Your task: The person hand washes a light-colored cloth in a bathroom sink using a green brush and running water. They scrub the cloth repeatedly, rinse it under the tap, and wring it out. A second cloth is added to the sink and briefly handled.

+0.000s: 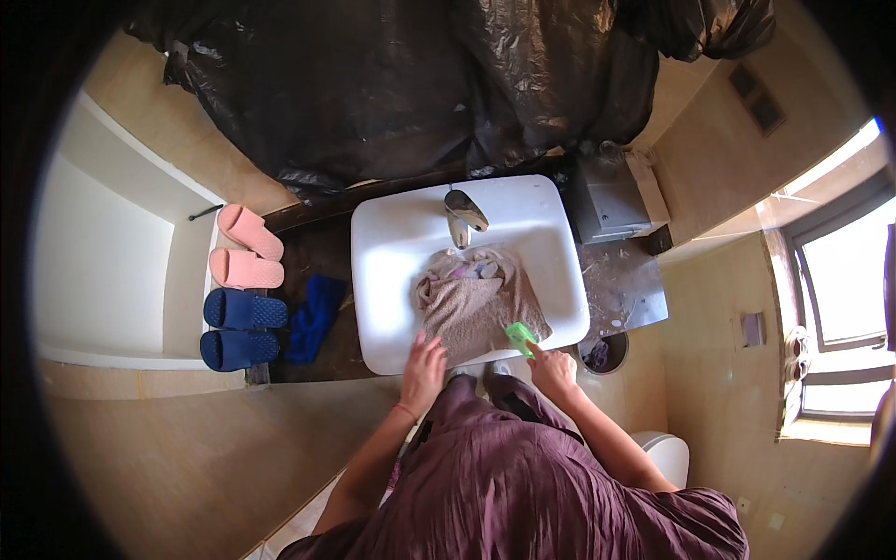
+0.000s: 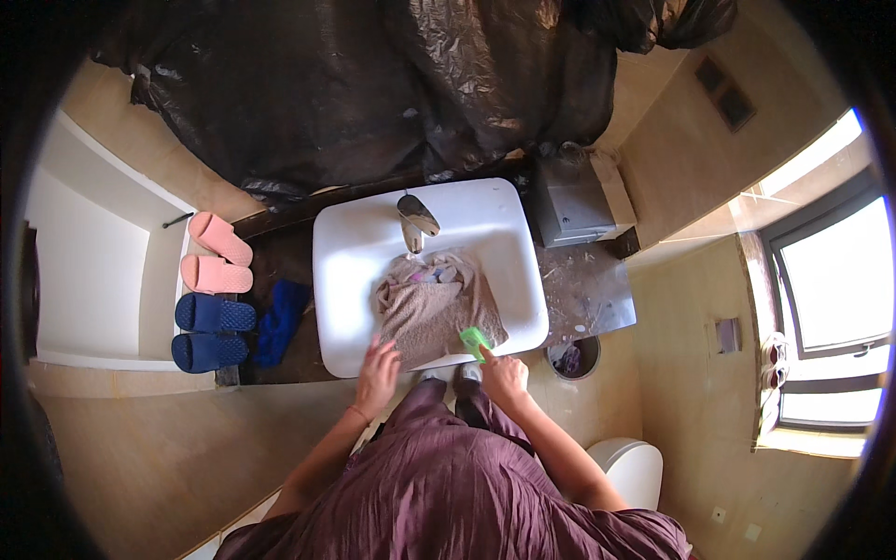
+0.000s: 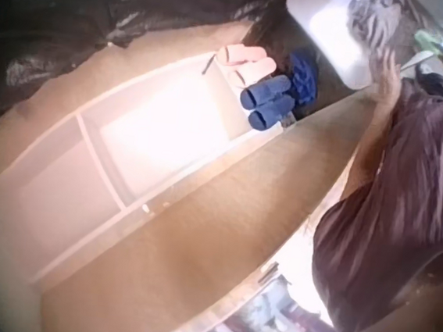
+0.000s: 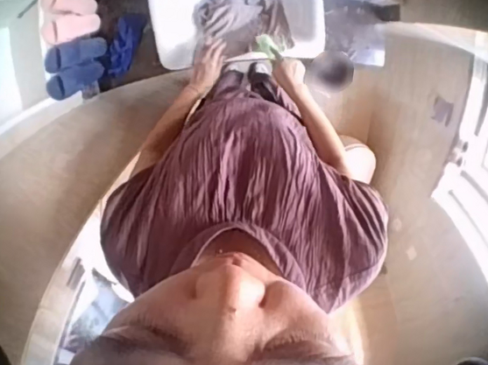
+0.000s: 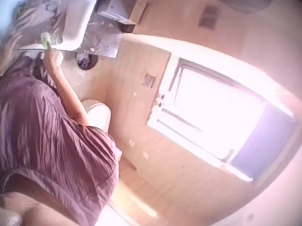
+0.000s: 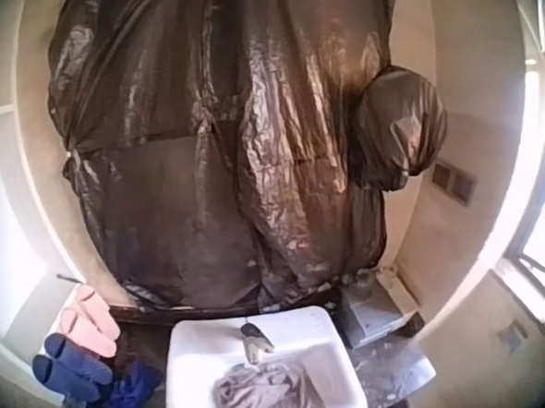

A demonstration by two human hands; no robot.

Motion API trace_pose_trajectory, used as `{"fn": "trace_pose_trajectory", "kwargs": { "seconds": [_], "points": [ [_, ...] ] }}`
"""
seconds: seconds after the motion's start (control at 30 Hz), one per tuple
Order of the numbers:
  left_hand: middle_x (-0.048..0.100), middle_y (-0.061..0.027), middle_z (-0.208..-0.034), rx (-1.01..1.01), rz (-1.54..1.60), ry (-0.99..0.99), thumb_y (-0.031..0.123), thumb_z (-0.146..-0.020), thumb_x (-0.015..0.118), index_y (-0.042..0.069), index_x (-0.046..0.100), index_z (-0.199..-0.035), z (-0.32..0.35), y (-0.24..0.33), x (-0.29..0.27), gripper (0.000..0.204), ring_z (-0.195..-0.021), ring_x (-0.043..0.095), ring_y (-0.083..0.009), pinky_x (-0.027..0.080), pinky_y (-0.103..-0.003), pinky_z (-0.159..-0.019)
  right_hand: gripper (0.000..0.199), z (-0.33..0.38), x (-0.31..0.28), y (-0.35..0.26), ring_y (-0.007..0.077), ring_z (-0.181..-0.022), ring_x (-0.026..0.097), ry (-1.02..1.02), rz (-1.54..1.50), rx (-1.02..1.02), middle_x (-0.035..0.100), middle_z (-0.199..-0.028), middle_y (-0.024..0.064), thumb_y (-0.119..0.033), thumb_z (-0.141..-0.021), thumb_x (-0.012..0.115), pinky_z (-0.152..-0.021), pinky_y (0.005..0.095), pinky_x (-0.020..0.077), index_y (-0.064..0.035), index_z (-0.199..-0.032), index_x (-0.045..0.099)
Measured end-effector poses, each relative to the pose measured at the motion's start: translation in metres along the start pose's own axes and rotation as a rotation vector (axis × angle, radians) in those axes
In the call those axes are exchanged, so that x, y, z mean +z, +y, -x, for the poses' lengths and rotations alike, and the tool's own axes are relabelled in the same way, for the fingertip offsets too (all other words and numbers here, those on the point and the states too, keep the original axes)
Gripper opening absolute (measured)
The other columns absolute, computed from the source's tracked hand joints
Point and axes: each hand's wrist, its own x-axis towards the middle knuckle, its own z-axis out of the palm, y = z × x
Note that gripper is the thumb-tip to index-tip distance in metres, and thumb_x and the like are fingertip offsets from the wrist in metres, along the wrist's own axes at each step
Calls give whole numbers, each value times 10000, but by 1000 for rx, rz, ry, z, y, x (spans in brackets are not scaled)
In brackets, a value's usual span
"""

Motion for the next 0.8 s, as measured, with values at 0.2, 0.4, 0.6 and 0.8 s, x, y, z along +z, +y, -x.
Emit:
{"fn": "trace_pose_trajectory", "kwargs": {
  "seconds": [0.2,0.4,0.6,0.8],
  "points": [
    [314,-88,-1454,17,-201,-201,246,-886,529,72,324,-1399,-8,22,66,579,-1385,203,-308,214,-463,-1102,428,-4,25,-21,300,-602,646,-9,41,-95,654,-708,129,-342,-908,478,-536,435,498,-337,-1334,446],
    [309,-48,-1462,61,-182,-234,224,-865,551,99,352,-1393,-3,13,48,578,-1382,212,-292,220,-453,-1097,386,-21,-5,63,283,-659,662,85,68,223,665,-727,111,-326,-903,487,-560,429,503,-329,-1288,509],
    [408,-61,-1397,109,-149,-164,192,-868,552,76,437,-1335,-4,0,54,495,-1347,287,-317,290,-450,-1055,411,-6,32,3,282,-634,654,-37,131,-29,649,-711,123,-332,-911,461,-565,418,504,-340,-1322,468],
    [462,-74,-1350,174,-101,-99,111,-852,570,58,512,-1268,-3,-11,43,423,-1305,356,-331,337,-454,-1016,349,-22,4,50,268,-589,648,94,59,149,657,-693,109,-378,-890,501,-524,406,498,-324,-1228,571]
  ]
}}
